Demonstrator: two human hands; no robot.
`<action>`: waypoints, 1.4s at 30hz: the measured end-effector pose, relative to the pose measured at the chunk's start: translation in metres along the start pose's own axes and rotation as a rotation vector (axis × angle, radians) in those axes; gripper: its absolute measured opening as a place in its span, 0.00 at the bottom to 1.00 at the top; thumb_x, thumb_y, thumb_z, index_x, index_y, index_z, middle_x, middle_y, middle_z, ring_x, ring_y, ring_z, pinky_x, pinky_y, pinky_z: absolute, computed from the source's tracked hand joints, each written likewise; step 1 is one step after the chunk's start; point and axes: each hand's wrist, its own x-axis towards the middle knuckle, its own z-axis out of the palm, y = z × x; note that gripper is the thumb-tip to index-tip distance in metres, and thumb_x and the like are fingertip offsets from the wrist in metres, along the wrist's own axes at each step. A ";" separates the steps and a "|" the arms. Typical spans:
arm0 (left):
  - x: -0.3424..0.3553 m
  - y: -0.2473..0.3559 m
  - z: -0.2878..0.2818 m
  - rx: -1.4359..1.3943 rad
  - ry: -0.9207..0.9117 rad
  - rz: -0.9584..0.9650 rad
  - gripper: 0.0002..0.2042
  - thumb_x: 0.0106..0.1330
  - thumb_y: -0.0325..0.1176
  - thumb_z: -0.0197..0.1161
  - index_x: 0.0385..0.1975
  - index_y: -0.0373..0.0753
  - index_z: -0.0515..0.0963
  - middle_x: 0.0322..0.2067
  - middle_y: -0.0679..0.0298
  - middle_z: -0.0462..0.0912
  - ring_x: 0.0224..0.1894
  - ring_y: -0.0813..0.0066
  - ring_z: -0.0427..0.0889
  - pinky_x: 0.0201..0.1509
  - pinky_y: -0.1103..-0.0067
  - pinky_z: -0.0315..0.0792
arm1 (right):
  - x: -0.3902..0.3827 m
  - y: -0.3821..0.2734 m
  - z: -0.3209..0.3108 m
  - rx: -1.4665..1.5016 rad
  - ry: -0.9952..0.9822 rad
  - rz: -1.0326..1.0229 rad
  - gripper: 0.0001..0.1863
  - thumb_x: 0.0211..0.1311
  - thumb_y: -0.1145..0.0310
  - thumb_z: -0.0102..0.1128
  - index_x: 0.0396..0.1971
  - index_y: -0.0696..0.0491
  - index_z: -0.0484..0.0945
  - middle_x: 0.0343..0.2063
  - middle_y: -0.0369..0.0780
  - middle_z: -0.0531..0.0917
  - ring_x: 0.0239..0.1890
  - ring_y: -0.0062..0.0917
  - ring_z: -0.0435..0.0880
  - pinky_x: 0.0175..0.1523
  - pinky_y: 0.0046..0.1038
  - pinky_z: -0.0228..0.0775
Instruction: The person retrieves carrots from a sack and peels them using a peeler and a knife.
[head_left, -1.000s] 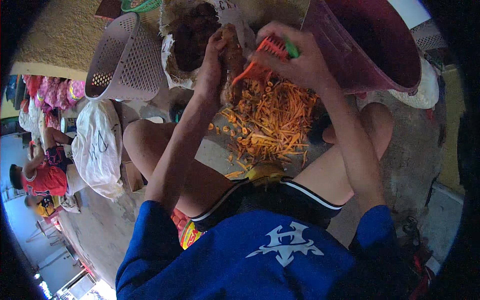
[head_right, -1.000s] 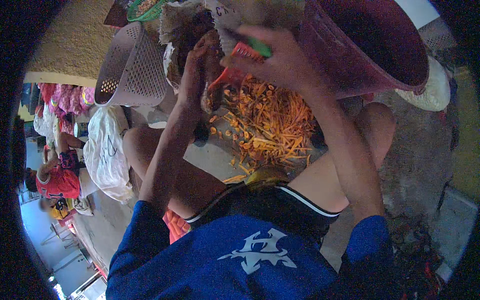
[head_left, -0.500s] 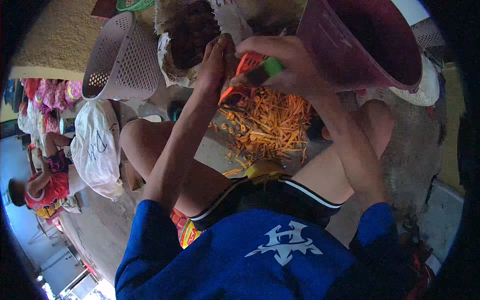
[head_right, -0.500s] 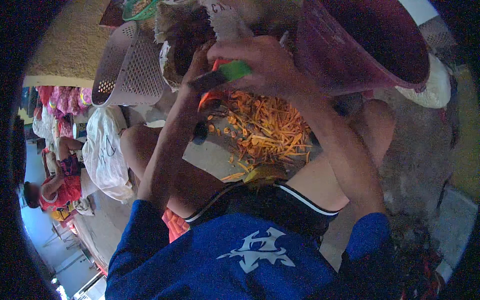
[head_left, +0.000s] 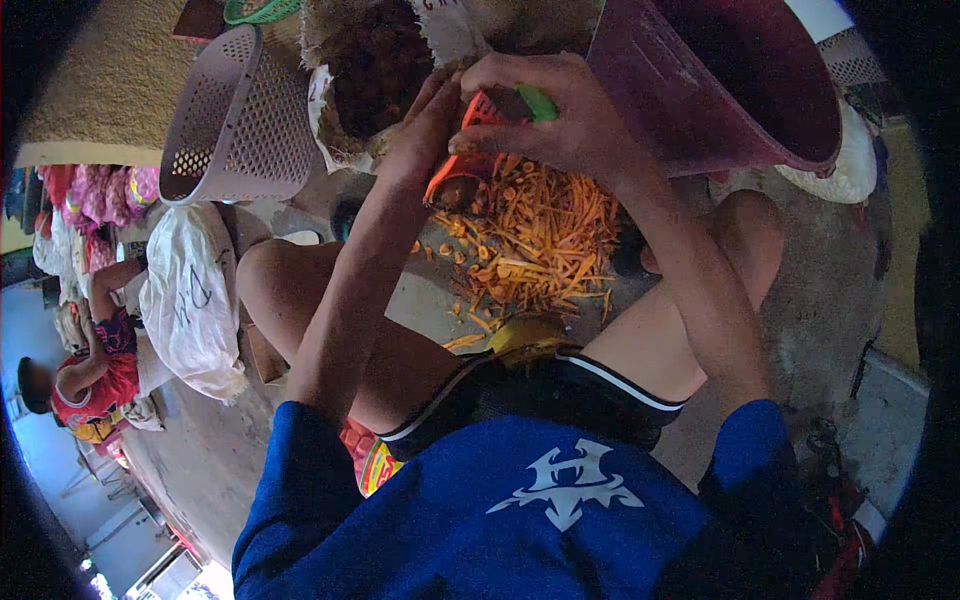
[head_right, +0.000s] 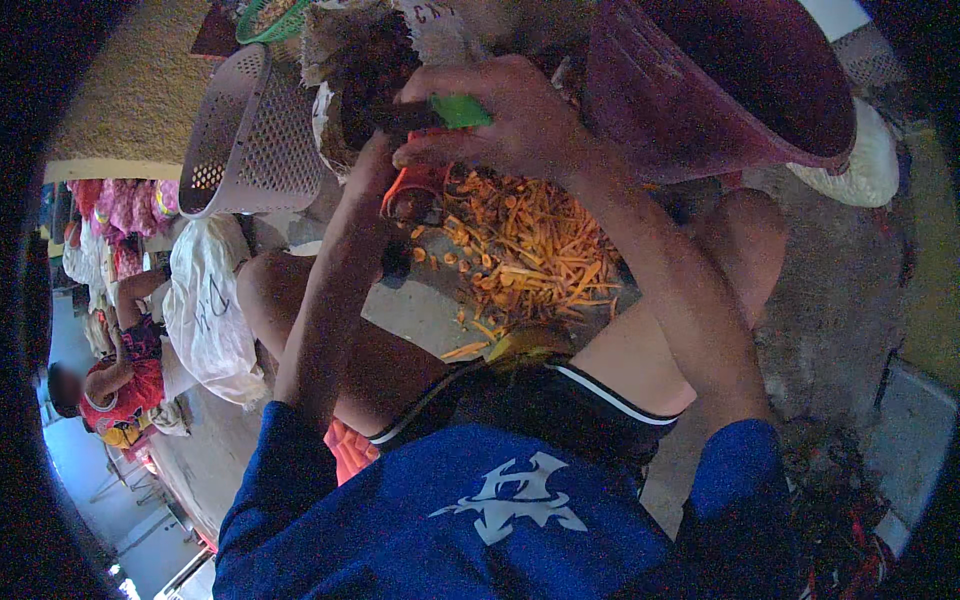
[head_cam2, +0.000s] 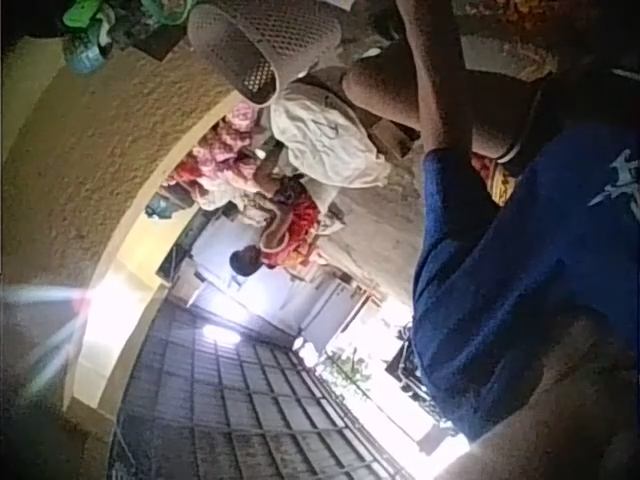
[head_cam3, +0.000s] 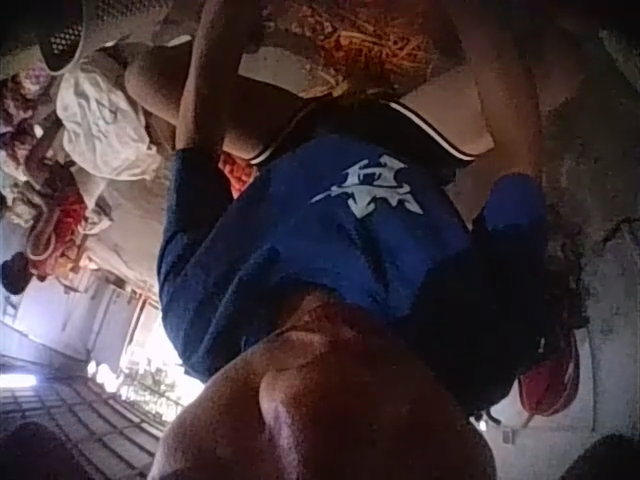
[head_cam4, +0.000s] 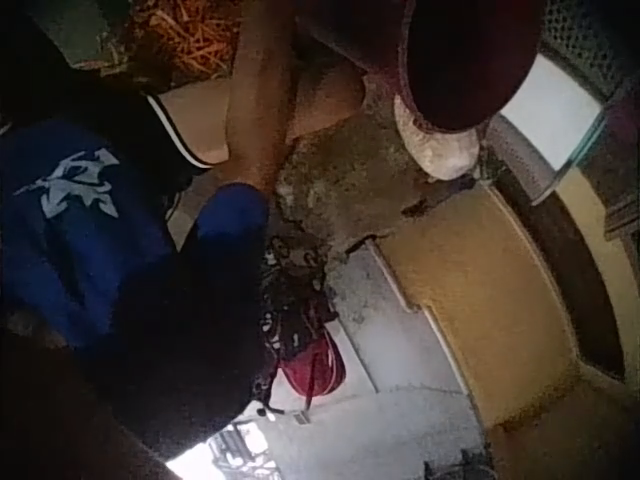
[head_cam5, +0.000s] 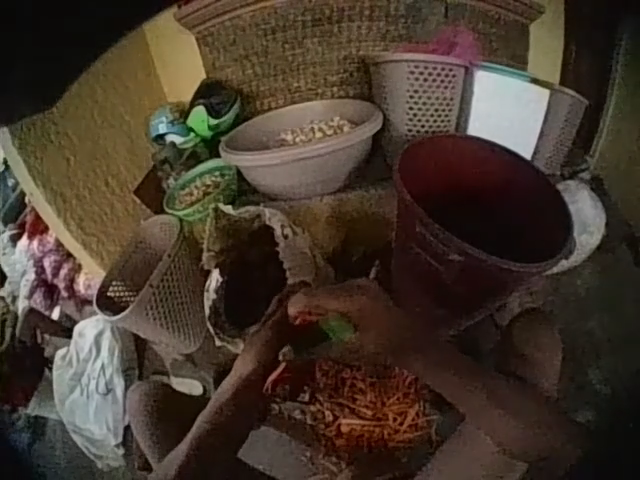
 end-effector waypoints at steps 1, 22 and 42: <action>-0.002 0.002 0.003 0.001 -0.002 -0.002 0.24 0.76 0.41 0.52 0.67 0.41 0.60 0.58 0.53 0.72 0.58 0.63 0.77 0.53 0.71 0.79 | -0.001 0.000 -0.001 -0.019 -0.016 0.064 0.24 0.49 0.58 0.79 0.42 0.55 0.80 0.34 0.38 0.85 0.36 0.19 0.84 0.42 0.24 0.76; 0.045 -0.015 -0.022 0.018 0.000 0.256 0.19 0.74 0.39 0.55 0.63 0.44 0.68 0.55 0.59 0.76 0.55 0.71 0.78 0.55 0.75 0.75 | -0.001 -0.001 -0.013 -0.026 -0.020 0.097 0.22 0.51 0.59 0.77 0.42 0.54 0.80 0.34 0.38 0.85 0.35 0.21 0.84 0.43 0.25 0.76; 0.015 -0.009 -0.013 0.107 -0.102 0.189 0.19 0.76 0.42 0.50 0.62 0.44 0.69 0.52 0.62 0.77 0.54 0.73 0.78 0.56 0.76 0.73 | -0.006 0.062 -0.039 -0.320 0.345 0.410 0.26 0.50 0.49 0.76 0.46 0.47 0.82 0.37 0.37 0.87 0.40 0.28 0.87 0.48 0.32 0.78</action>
